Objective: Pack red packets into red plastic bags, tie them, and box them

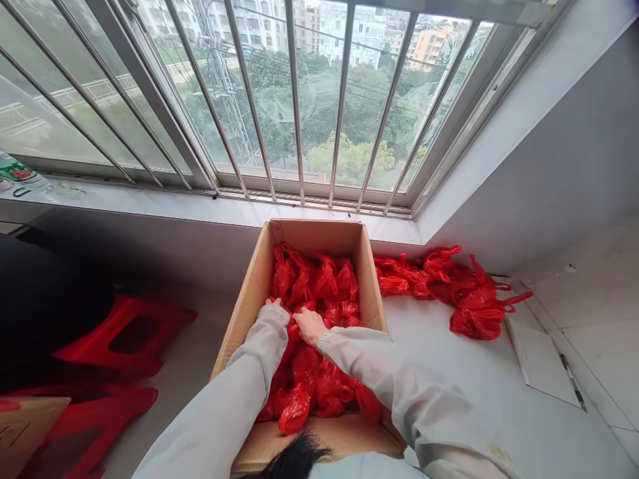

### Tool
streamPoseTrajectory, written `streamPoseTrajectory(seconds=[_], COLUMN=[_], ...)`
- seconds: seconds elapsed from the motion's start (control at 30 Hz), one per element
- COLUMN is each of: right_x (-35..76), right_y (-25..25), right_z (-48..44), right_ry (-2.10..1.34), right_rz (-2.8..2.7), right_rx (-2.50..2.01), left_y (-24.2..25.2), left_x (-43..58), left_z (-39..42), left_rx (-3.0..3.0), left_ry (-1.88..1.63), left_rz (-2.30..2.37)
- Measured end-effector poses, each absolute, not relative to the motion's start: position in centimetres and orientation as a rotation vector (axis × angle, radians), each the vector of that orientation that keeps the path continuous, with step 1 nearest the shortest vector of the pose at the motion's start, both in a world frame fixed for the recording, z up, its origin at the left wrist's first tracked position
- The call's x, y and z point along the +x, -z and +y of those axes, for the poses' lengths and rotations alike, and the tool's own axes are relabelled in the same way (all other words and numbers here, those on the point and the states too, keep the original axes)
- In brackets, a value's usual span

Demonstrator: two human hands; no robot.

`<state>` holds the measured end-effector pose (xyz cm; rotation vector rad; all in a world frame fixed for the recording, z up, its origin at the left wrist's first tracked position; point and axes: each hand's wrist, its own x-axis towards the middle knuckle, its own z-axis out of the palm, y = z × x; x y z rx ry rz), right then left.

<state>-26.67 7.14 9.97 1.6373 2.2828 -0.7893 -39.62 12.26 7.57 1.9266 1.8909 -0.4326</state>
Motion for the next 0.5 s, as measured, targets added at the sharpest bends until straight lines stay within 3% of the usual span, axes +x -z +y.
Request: streamPoseTrajectory(seconds=[0.27, 0.5], right_x=[-26.9, -24.3], right_y=[-10.4, -12.8], right_z=[6.7, 8.2], right_ry=[0.875, 0.713], right_rz=[2.150, 2.102], right_rx=[1.662, 1.746], left_y=[-7.5, -7.2], left_x=[-38.7, -37.5], left_z=[12.8, 10.7], left_rx=[1.897, 1.934], left_ry=[0.469, 0.310], left_rz=[1.996, 1.967])
